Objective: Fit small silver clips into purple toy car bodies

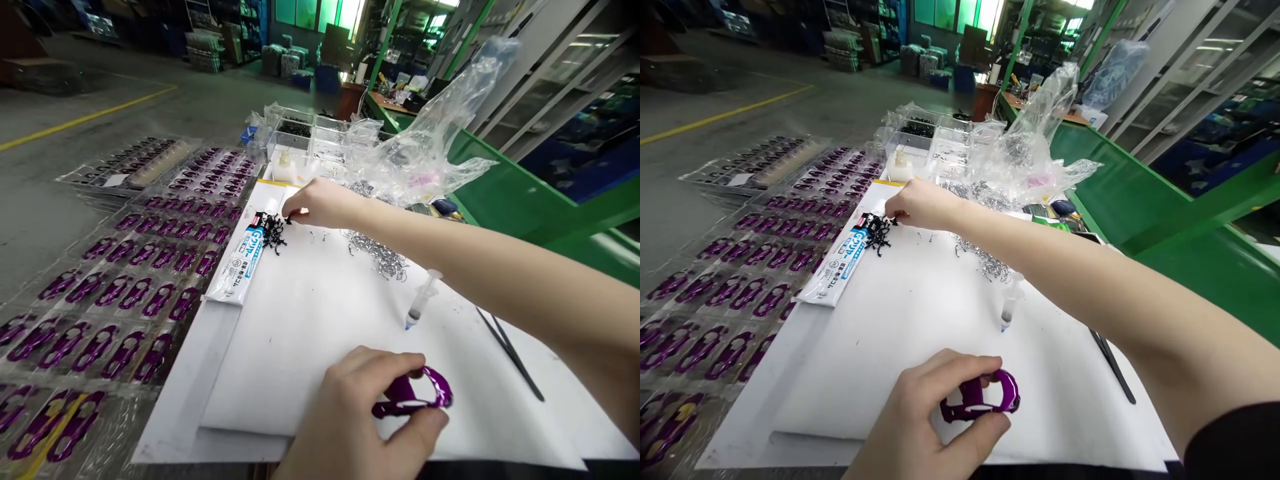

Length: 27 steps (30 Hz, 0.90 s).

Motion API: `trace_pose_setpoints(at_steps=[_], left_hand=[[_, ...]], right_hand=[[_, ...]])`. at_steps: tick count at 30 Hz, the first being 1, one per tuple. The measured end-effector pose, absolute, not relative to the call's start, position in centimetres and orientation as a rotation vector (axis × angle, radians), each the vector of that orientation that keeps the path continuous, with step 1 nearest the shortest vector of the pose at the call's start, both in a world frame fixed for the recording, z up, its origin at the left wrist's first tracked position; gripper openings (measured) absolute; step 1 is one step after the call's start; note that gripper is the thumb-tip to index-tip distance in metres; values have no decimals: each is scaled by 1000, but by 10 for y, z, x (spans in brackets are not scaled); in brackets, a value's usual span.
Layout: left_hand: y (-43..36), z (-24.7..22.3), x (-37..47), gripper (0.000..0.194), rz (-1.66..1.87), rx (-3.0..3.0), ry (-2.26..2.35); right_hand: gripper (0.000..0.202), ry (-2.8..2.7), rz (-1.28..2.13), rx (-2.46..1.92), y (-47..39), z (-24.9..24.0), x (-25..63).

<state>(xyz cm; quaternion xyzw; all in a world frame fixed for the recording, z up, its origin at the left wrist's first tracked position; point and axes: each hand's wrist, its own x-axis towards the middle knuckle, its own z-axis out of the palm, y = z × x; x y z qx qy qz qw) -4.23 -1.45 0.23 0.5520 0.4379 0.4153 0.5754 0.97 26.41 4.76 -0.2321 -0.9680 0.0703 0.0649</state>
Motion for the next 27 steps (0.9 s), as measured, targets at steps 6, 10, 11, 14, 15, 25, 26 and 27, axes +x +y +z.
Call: trace_pose_setpoints(at_steps=[6, 10, 11, 14, 15, 25, 26, 27], left_hand=[[-15, 3, -46, 34, 1015, 1322, 981], [-16, 2, -48, 31, 1004, 1276, 939], [-16, 2, -48, 32, 996, 1272, 940], [-14, 0, -47, 34, 975, 1272, 962], [-14, 0, -46, 34, 971, 1274, 966], [-12, 0, -51, 32, 1053, 1168, 894], [-12, 1, -51, 31, 1078, 1148, 869], [-11, 1, -52, 31, 1093, 1127, 845]], right_hand=[[18, -2708, 458, -833, 248, 57, 41], [19, -2574, 636, -933, 235, 58, 57], [20, -2553, 669, -956, 232, 57, 58], [20, -2519, 737, -1001, 225, 52, 56], [20, -2510, 752, -1008, 224, 50, 54], [17, -2236, 848, -970, 207, 75, 81], [20, -2173, 811, -971, 195, 82, 95], [23, -2069, 736, -957, 179, 88, 111]])
